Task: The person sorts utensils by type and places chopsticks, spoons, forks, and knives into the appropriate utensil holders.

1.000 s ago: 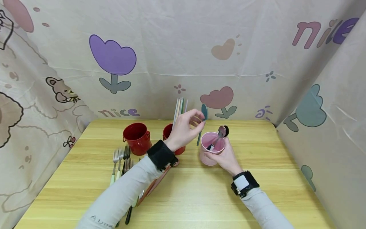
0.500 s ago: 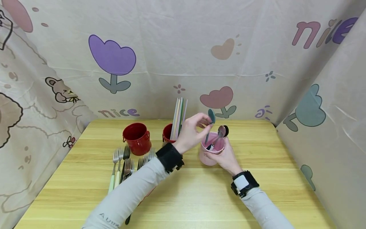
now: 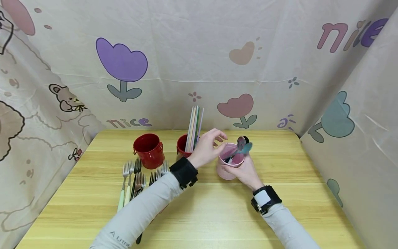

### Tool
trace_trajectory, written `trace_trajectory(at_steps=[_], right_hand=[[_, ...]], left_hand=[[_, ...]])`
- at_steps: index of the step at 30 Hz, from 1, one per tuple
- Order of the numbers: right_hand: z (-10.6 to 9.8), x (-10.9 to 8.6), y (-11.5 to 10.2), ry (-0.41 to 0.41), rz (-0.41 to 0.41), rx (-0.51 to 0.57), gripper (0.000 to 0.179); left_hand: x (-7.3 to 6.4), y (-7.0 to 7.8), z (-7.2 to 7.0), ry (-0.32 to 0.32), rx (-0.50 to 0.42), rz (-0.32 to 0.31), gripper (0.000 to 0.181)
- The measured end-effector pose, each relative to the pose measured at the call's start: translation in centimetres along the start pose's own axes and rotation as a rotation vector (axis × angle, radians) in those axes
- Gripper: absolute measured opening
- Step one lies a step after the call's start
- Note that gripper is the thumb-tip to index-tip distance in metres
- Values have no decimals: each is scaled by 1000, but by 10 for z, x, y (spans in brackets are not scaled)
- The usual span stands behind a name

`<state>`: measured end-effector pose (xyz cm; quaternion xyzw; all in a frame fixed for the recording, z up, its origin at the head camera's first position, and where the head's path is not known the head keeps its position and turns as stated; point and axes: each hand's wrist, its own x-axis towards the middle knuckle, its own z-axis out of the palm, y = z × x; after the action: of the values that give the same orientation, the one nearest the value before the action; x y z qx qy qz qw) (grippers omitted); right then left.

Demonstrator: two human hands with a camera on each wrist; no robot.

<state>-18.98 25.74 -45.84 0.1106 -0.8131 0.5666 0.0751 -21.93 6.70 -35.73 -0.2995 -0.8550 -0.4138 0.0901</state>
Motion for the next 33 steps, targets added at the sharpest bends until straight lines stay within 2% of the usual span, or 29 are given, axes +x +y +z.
trace_trajectory(at_steps=[4,7,11,17,20,26,33], right_hand=[[0,0,0,-4,0,1,82],[0,-1,-1,12,34,-30,89],[1,-2,-3,23,71,-43,88],[2,-1,-2,26,72,-27,87],[1,-1,-2,26,66,-32,87],[1,-1,-2,20,65,-24,90],[1,-2,-2,17,68,-21,91]], left_hand=[[-4,-5,-1,-10,19,-9,15],[-6,-10,-2,-17,40,-4,15],[-10,-17,-5,-27,70,8,15],[-19,-28,-18,-48,59,14,12],[-25,-32,-27,-73,38,-5,12],[-40,-40,-43,-115,27,-81,13],[-53,-51,-54,-158,-19,-143,12]])
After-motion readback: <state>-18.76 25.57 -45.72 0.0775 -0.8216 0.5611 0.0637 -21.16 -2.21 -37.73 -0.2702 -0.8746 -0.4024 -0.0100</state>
